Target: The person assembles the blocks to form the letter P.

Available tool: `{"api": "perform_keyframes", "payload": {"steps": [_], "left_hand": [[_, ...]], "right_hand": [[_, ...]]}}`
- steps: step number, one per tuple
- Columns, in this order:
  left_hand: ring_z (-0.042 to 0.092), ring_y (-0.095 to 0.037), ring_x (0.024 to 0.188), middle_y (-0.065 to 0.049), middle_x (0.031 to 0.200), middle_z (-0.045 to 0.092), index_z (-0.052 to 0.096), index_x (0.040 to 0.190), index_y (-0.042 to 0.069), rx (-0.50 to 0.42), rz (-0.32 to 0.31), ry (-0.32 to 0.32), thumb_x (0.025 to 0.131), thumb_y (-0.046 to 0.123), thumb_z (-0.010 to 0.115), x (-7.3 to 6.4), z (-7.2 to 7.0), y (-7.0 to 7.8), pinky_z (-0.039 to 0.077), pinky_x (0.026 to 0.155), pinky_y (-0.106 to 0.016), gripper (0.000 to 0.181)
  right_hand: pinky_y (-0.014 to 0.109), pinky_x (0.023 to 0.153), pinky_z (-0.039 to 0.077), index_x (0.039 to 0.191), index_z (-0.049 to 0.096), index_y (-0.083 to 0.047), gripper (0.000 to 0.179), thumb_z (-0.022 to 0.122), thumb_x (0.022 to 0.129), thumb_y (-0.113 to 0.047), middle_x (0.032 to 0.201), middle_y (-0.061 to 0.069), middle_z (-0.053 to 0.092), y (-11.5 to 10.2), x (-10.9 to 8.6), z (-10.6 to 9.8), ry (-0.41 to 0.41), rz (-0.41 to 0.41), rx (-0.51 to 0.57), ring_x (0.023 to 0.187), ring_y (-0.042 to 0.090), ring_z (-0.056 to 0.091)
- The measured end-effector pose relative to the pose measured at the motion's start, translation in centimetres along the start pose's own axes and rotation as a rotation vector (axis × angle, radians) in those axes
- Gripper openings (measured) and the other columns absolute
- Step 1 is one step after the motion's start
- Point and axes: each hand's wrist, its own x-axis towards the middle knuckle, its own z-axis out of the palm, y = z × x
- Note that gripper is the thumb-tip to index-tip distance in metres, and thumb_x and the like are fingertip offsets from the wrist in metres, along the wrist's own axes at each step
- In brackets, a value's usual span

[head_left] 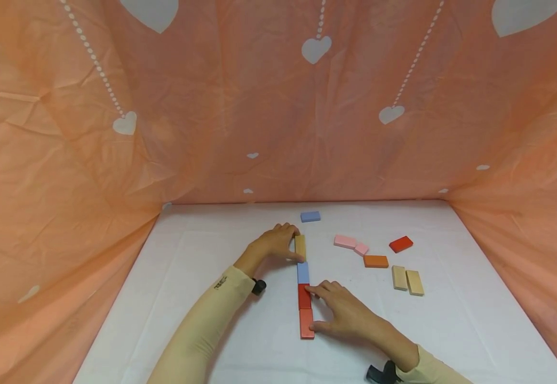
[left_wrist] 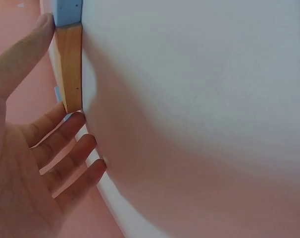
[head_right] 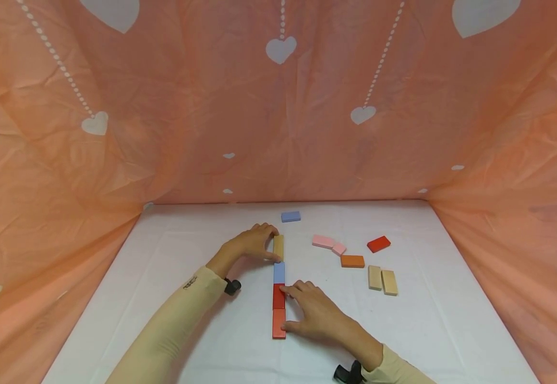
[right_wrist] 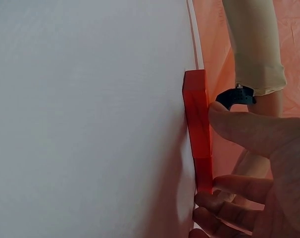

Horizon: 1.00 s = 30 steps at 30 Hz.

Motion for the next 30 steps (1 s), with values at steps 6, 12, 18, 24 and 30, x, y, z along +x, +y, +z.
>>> {"api": "perform_keyframes", "payload": {"steps": [6,12,18,24,30], "left_hand": [[0.054,-0.03,0.13,-0.011,0.145,0.059,0.055,0.145,0.008,0.021,0.0,0.019,0.088,0.054,0.086,0.0,0.2,0.1,0.049,0.11,-0.046,0.079],[0.055,-0.031,0.13,-0.012,0.145,0.059,0.055,0.145,0.009,0.025,0.001,0.026,0.09,0.054,0.085,0.0,0.4,0.2,0.05,0.11,-0.049,0.077],[0.055,-0.03,0.128,-0.01,0.143,0.06,0.056,0.145,0.01,0.033,0.004,0.031,0.09,0.054,0.084,0.0,0.6,-0.1,0.05,0.109,-0.046,0.075],[0.054,-0.028,0.127,-0.008,0.143,0.059,0.055,0.146,0.012,0.033,0.003,0.031,0.091,0.056,0.082,0.0,0.9,-0.3,0.05,0.108,-0.045,0.075],[0.054,-0.029,0.129,-0.008,0.145,0.059,0.054,0.148,0.012,0.027,0.01,0.049,0.093,0.057,0.08,-0.1,1.2,-0.4,0.05,0.109,-0.046,0.076]], "right_hand": [[0.049,0.103,0.054,0.151,0.06,-0.011,0.077,0.089,0.087,-0.043,0.127,-0.001,0.064,0.0,0.0,-0.1,0.007,-0.011,-0.013,0.114,0.02,0.058],[0.051,0.105,0.054,0.152,0.06,-0.011,0.077,0.089,0.088,-0.043,0.129,0.0,0.064,-0.1,0.0,-0.1,-0.001,-0.003,-0.003,0.117,0.021,0.059],[0.052,0.105,0.053,0.151,0.06,-0.012,0.078,0.089,0.087,-0.045,0.131,0.001,0.064,0.0,0.0,0.0,0.004,-0.007,-0.012,0.119,0.023,0.059],[0.051,0.104,0.054,0.152,0.06,-0.013,0.079,0.089,0.087,-0.046,0.128,-0.003,0.063,0.0,0.1,0.1,-0.002,0.006,0.008,0.117,0.02,0.058],[0.052,0.106,0.053,0.153,0.059,-0.014,0.079,0.089,0.087,-0.045,0.131,-0.003,0.063,0.1,0.0,0.2,-0.005,0.012,0.009,0.121,0.02,0.058]]}}
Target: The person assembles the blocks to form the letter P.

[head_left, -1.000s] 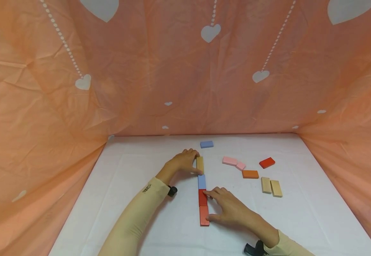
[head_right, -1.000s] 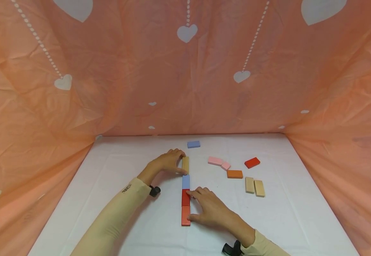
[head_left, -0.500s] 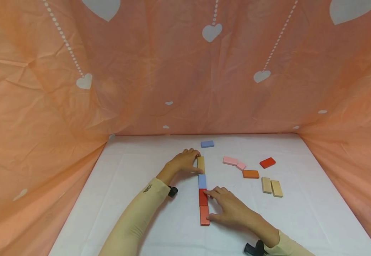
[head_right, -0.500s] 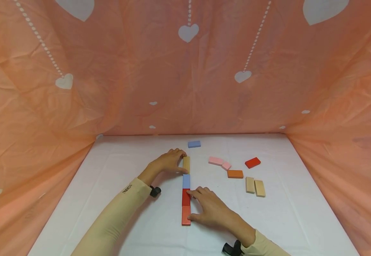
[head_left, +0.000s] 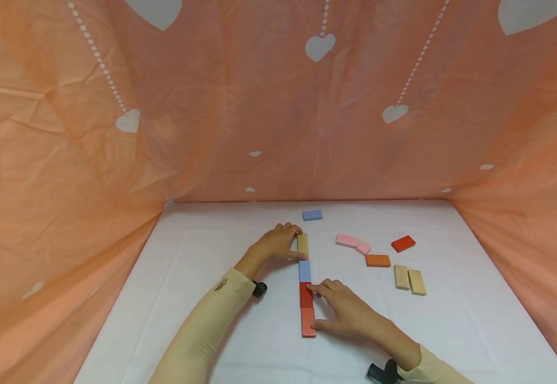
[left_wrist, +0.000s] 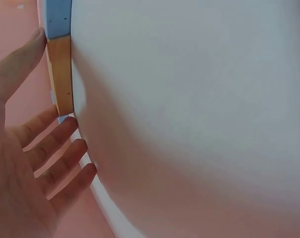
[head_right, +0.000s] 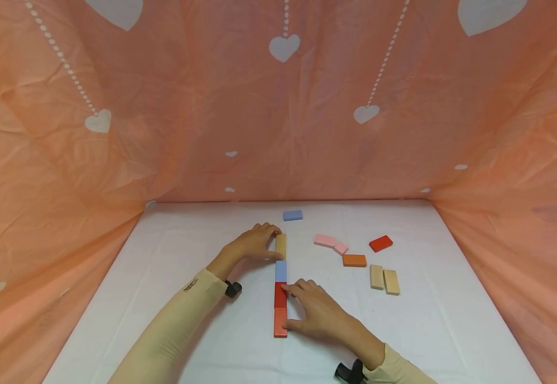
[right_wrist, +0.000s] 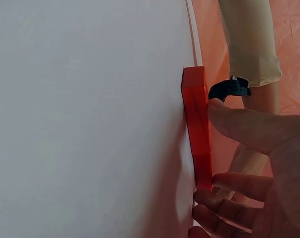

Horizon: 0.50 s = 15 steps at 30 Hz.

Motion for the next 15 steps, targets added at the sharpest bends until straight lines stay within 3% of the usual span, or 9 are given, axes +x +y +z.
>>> {"api": "perform_keyframes", "payload": {"steps": [6,11,15], "left_hand": [[0.055,-0.032,0.135,-0.009,0.151,0.059,0.054,0.152,0.013,-0.026,0.003,0.026,0.096,0.057,0.076,-0.7,0.2,0.0,0.049,0.112,-0.049,0.074],[0.056,-0.03,0.136,-0.007,0.15,0.061,0.054,0.152,0.014,-0.06,0.012,0.027,0.096,0.056,0.077,-1.7,0.3,0.1,0.049,0.113,-0.049,0.074],[0.057,-0.029,0.136,-0.007,0.149,0.062,0.053,0.154,0.015,-0.089,0.007,0.018,0.095,0.053,0.079,-2.4,0.3,0.3,0.05,0.112,-0.05,0.075]], "right_hand": [[0.048,0.105,0.054,0.155,0.057,-0.017,0.077,0.085,0.091,-0.048,0.13,-0.005,0.063,0.2,0.1,0.1,0.006,-0.014,0.01,0.12,0.017,0.057],[0.045,0.102,0.056,0.154,0.056,-0.019,0.073,0.081,0.094,-0.051,0.124,-0.009,0.062,0.5,0.1,-0.3,0.013,0.017,0.089,0.115,0.012,0.057],[0.041,0.1,0.057,0.151,0.059,-0.016,0.065,0.081,0.096,-0.044,0.121,-0.008,0.064,1.0,0.5,-0.7,0.054,0.011,0.159,0.112,0.011,0.06]]}}
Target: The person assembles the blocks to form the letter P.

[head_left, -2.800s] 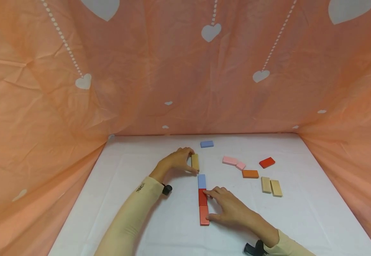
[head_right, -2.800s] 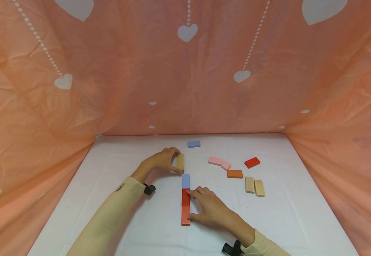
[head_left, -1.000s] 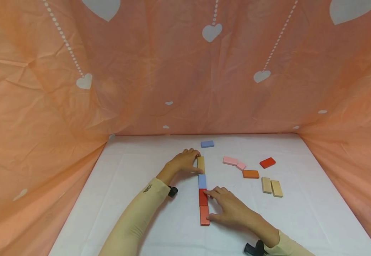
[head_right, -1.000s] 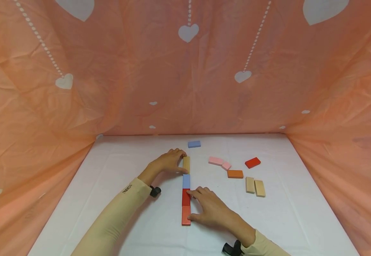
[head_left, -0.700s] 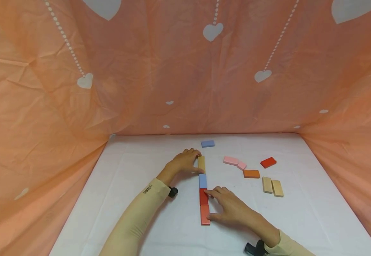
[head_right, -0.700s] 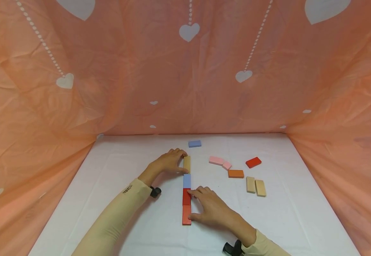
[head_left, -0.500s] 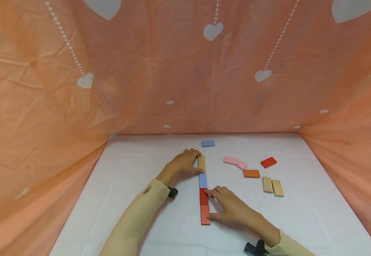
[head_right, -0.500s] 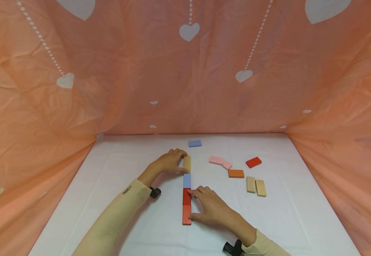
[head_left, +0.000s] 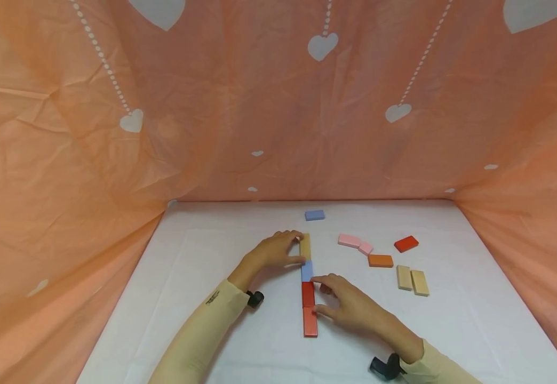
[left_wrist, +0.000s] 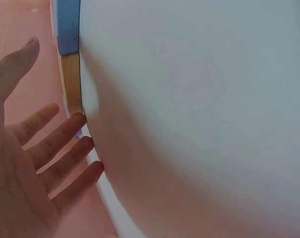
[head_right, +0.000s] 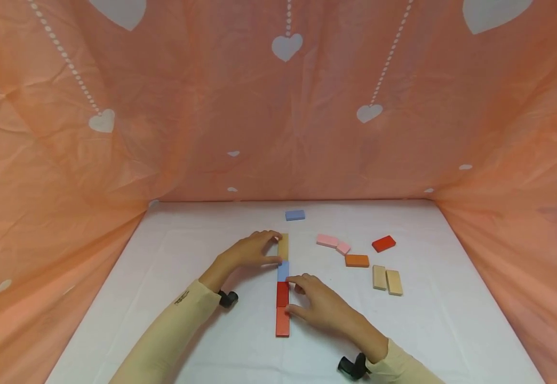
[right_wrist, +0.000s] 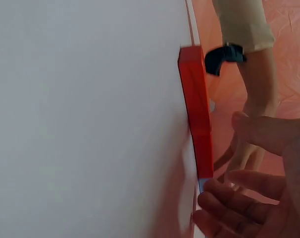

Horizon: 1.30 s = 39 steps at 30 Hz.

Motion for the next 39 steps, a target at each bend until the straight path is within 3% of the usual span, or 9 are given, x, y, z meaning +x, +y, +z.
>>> {"api": "perform_keyframes", "payload": {"steps": [7,18,23,29,39], "left_hand": [[0.057,-0.032,0.137,-0.01,0.15,0.061,0.055,0.152,0.012,0.008,0.015,-0.013,0.095,0.052,0.08,-1.2,0.2,0.4,0.05,0.113,-0.052,0.074],[0.05,-0.032,0.146,-0.01,0.16,0.054,0.051,0.158,0.014,0.009,0.009,-0.022,0.095,0.053,0.079,-2.5,0.7,0.8,0.043,0.119,-0.054,0.079],[0.05,-0.031,0.147,-0.008,0.16,0.053,0.051,0.158,0.014,0.036,0.008,-0.015,0.094,0.054,0.08,-2.7,1.2,1.0,0.043,0.12,-0.052,0.08],[0.05,-0.031,0.146,-0.008,0.16,0.053,0.051,0.159,0.016,0.067,-0.006,-0.017,0.091,0.059,0.081,-2.7,1.6,1.3,0.044,0.118,-0.052,0.086],[0.05,-0.032,0.145,-0.008,0.158,0.053,0.051,0.157,0.017,0.107,-0.014,-0.014,0.086,0.063,0.083,-2.8,1.6,1.6,0.049,0.114,-0.052,0.091]], "right_hand": [[0.034,0.092,0.058,0.144,0.063,-0.007,0.056,0.083,0.096,-0.026,0.111,-0.004,0.065,0.5,1.4,-1.0,0.098,-0.048,0.04,0.102,0.015,0.062],[0.042,0.091,0.06,0.138,0.065,0.0,0.049,0.083,0.095,-0.017,0.11,0.007,0.068,1.7,3.9,-1.9,0.247,-0.081,0.061,0.101,0.023,0.064],[0.046,0.089,0.061,0.135,0.067,0.002,0.046,0.083,0.095,-0.016,0.109,0.012,0.068,2.6,5.3,-2.3,0.316,-0.07,0.059,0.099,0.027,0.066],[0.05,0.091,0.061,0.139,0.064,0.0,0.053,0.084,0.095,-0.022,0.116,0.017,0.066,3.1,6.8,-3.0,0.346,0.002,0.066,0.102,0.032,0.067],[0.055,0.094,0.057,0.136,0.06,0.012,0.059,0.086,0.092,-0.017,0.118,0.029,0.064,4.1,10.1,-3.8,0.439,0.017,0.105,0.106,0.041,0.064]]}}
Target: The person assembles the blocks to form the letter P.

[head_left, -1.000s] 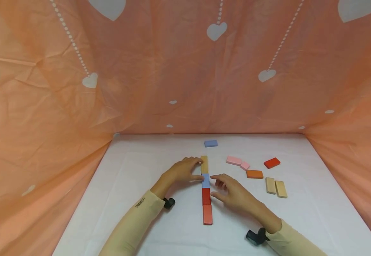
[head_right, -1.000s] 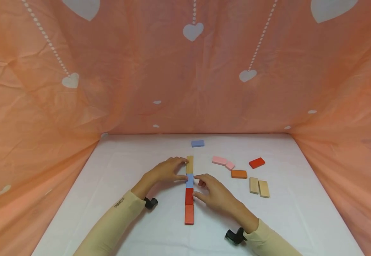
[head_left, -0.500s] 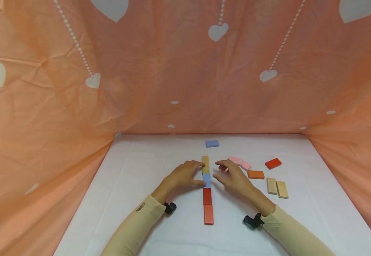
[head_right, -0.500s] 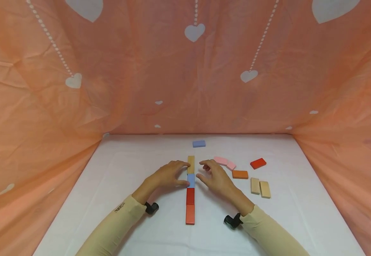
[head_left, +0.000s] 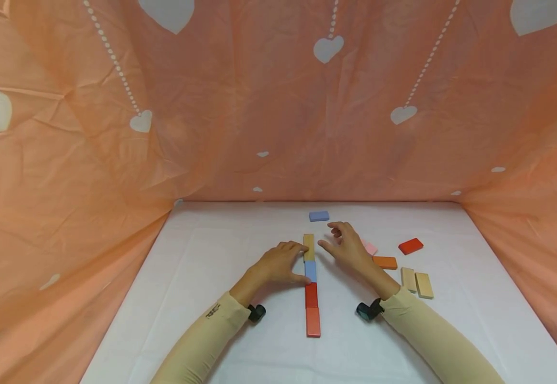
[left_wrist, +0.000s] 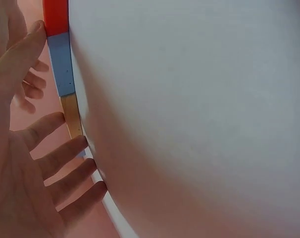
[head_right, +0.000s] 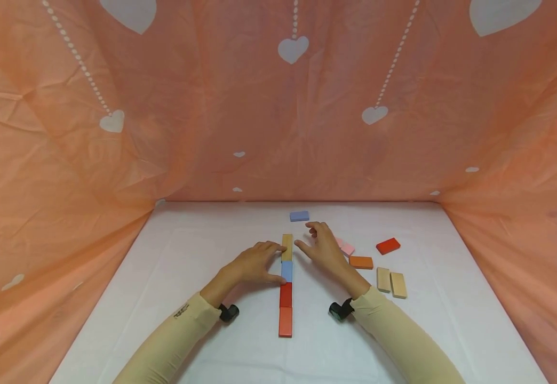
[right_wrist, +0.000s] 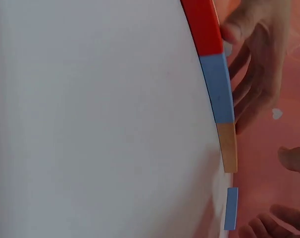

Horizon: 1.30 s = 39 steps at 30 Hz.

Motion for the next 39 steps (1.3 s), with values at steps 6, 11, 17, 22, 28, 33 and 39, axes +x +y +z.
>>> {"api": "perform_keyframes", "payload": {"steps": [6,11,17,22,28,33,39], "left_hand": [[0.049,-0.032,0.145,-0.008,0.159,0.052,0.05,0.158,0.018,0.008,-0.007,-0.007,0.086,0.064,0.083,0.0,-0.1,0.0,0.049,0.113,-0.053,0.092],[0.049,-0.032,0.146,-0.009,0.16,0.05,0.048,0.159,0.019,0.004,-0.017,-0.026,0.087,0.065,0.082,-0.1,-0.3,0.2,0.049,0.113,-0.053,0.092],[0.049,-0.032,0.145,-0.009,0.159,0.051,0.048,0.159,0.019,0.015,-0.027,-0.035,0.087,0.065,0.082,-0.1,-0.3,0.4,0.05,0.112,-0.053,0.093],[0.05,-0.031,0.144,-0.009,0.158,0.052,0.049,0.159,0.019,0.025,-0.03,-0.03,0.086,0.066,0.082,0.0,-0.2,0.4,0.05,0.113,-0.051,0.093],[0.049,-0.033,0.145,-0.01,0.158,0.052,0.049,0.159,0.017,0.007,-0.026,-0.031,0.087,0.063,0.083,0.0,-0.2,0.4,0.049,0.114,-0.052,0.092],[0.048,-0.032,0.146,-0.01,0.16,0.05,0.047,0.161,0.019,0.023,-0.041,-0.048,0.087,0.065,0.081,0.1,0.0,0.3,0.048,0.116,-0.052,0.093],[0.047,-0.031,0.147,-0.008,0.161,0.049,0.046,0.161,0.02,0.025,-0.052,-0.059,0.087,0.066,0.081,0.2,-0.2,0.4,0.047,0.116,-0.051,0.094]], "right_hand": [[0.055,0.099,0.052,0.14,0.056,0.012,0.065,0.085,0.093,-0.022,0.121,0.031,0.06,0.1,1.9,0.5,0.018,0.104,0.013,0.111,0.044,0.06],[0.056,0.102,0.05,0.142,0.051,0.013,0.071,0.085,0.093,-0.026,0.124,0.034,0.057,0.7,3.3,1.1,0.037,0.185,0.023,0.116,0.046,0.056],[0.056,0.102,0.048,0.145,0.048,0.015,0.077,0.084,0.093,-0.029,0.127,0.034,0.056,1.2,4.7,2.1,0.063,0.241,0.021,0.12,0.046,0.054],[0.058,0.102,0.047,0.144,0.046,0.014,0.078,0.084,0.092,-0.031,0.129,0.035,0.055,1.1,5.4,2.5,0.065,0.304,0.042,0.122,0.048,0.053],[0.057,0.104,0.047,0.139,0.048,0.014,0.076,0.085,0.092,-0.032,0.13,0.036,0.055,1.1,5.9,3.0,0.077,0.352,0.038,0.124,0.05,0.053],[0.058,0.104,0.045,0.135,0.049,0.016,0.075,0.084,0.092,-0.035,0.131,0.037,0.055,1.4,6.3,3.4,0.074,0.354,-0.008,0.125,0.051,0.05],[0.056,0.104,0.044,0.129,0.052,0.015,0.073,0.084,0.092,-0.038,0.129,0.034,0.055,1.4,6.6,3.5,0.073,0.36,-0.055,0.125,0.05,0.049]]}}
